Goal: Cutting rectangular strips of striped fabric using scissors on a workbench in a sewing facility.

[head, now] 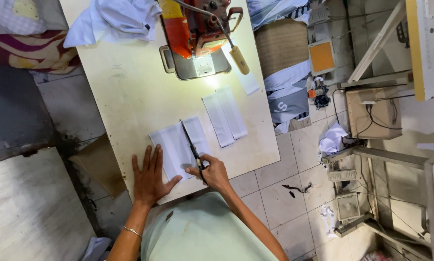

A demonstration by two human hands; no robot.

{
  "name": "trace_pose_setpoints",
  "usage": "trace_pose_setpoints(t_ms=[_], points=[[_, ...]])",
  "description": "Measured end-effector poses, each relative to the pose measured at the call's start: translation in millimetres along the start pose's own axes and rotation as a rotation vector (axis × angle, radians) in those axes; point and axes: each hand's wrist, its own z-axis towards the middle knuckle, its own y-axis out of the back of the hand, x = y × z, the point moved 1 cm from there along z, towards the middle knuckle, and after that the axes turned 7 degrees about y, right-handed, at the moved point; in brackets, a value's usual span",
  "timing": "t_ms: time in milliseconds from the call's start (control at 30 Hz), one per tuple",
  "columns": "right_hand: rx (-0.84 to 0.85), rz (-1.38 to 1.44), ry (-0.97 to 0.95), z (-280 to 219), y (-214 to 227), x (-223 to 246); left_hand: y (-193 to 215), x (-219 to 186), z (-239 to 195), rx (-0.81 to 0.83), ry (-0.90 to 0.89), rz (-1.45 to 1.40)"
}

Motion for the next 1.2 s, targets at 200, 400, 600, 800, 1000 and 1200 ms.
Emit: trace_pose_setpoints(t_ms=[200, 400, 600, 800, 1000, 1200], points=[[-0.01, 0.043, -0.067, -37, 32, -2, -2, 2, -1, 0.023, 0.011, 0.029], [0.053, -0.063, -0.132, -51, 60, 2, 6, 1, -1, 0.03, -0.003, 0.045], [-0.038, -0.076, -0.002, -11, 53, -6, -4, 5, -11, 0.125, 0.024, 0.016], [-0.106, -0.053, 0.104, -82, 39, -57, 3, 8, -19, 0.077, 0.05, -0.123], [-0.079, 0.131, -0.014, -126, 10, -144, 7, 16, -34, 0.091, -0.019, -0.103], [0.159, 0.362, -0.029, -133, -15, -153, 8, 14, -36, 0.16, -0.027, 0.04]])
